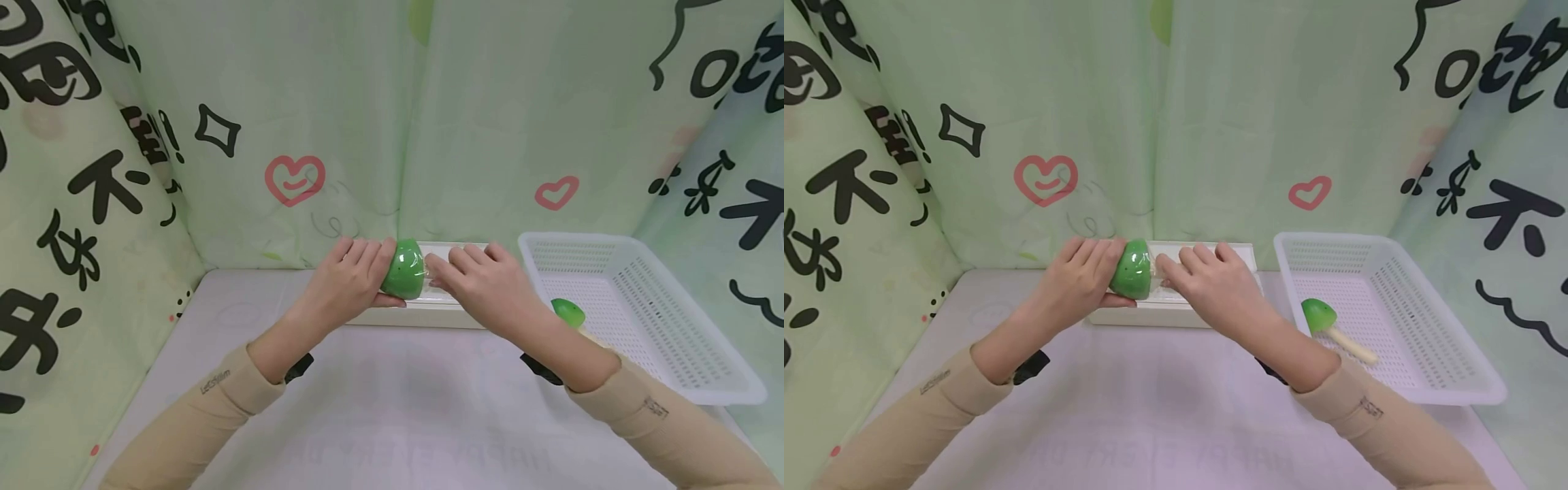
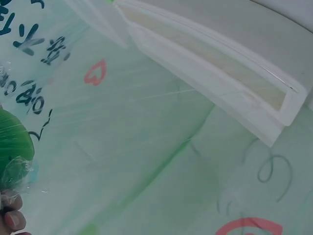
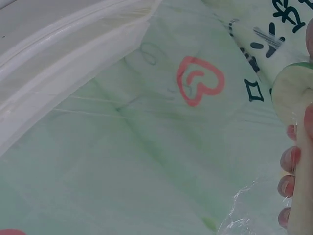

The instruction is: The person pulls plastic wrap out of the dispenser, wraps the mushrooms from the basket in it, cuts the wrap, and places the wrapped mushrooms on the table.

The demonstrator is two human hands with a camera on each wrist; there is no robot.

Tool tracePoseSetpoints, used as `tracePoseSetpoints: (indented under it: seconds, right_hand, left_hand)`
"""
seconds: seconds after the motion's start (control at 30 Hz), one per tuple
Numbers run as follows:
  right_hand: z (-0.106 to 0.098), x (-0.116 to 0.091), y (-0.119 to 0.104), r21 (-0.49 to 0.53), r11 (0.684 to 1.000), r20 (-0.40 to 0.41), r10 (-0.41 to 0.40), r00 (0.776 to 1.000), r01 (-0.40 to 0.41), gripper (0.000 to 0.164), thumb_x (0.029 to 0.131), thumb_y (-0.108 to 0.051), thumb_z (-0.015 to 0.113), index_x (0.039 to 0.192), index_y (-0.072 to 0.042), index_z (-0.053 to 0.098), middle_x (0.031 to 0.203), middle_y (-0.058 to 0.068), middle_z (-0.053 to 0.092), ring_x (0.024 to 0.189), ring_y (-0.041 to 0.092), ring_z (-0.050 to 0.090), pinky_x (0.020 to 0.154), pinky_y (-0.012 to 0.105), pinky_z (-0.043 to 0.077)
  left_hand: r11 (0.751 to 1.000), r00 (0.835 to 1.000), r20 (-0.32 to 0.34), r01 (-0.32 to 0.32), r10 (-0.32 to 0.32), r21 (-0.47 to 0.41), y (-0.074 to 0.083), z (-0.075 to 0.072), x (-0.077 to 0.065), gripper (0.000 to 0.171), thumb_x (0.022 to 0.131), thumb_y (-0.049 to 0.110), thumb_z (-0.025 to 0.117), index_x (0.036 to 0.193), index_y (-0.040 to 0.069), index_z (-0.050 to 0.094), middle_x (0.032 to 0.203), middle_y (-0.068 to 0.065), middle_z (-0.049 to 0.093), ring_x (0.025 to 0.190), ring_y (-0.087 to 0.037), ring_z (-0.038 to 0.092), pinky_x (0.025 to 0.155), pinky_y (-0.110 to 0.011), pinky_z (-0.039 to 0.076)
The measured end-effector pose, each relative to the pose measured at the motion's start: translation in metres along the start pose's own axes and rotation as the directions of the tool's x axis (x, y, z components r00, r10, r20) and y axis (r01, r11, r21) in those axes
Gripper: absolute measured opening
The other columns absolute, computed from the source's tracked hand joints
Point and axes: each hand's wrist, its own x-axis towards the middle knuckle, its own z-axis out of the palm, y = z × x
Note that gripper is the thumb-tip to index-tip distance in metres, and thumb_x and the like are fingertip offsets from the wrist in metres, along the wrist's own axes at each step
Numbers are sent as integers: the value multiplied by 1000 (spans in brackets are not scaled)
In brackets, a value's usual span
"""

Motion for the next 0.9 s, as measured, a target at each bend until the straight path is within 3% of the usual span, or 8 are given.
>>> tracePoseSetpoints:
  seconds: [0.2,0.4,0.53,0.67,0.9]
  right_hand:
    - [-12,-11,-17,29,1000,61,2,998,-4,21,92,-29,52,102,-11,58,65,2,46,56,17,44,52,26,31]
    - [-21,-34,-45,92,996,144,1,990,-14,31,82,-32,58,105,-12,59,69,0,49,61,16,51,53,26,35]
    - [-16,-54,-66,140,990,163,-4,987,-19,29,94,-34,41,103,-13,59,69,-1,49,62,15,51,53,26,34]
    - [-3,-72,-84,178,983,153,10,988,-38,48,101,-36,18,99,-14,61,68,-2,50,61,13,52,51,25,34]
    - [18,-97,-104,234,969,224,23,974,-76,44,99,-40,24,98,-16,61,69,-5,52,60,9,51,50,20,34]
  left_hand:
    - [999,999,34,-35,35,-9,12,-13,-13,76,74,65,58,113,0,47,86,-6,59,74,-19,56,69,-29,43]
    - [996,996,48,-74,77,-51,36,-19,-38,80,72,71,52,111,0,49,87,-3,59,73,-16,55,67,-29,44]
    - [992,995,53,-82,88,-91,57,-14,-60,80,72,73,47,108,1,51,84,-1,58,70,-14,54,65,-27,43]
    - [989,993,94,-60,73,-132,77,-7,-80,79,72,74,46,106,2,54,82,0,59,69,-13,54,65,-26,43]
    - [979,983,180,-1,39,-206,104,10,-107,79,69,73,51,106,4,56,80,-1,61,70,-12,55,65,-26,43]
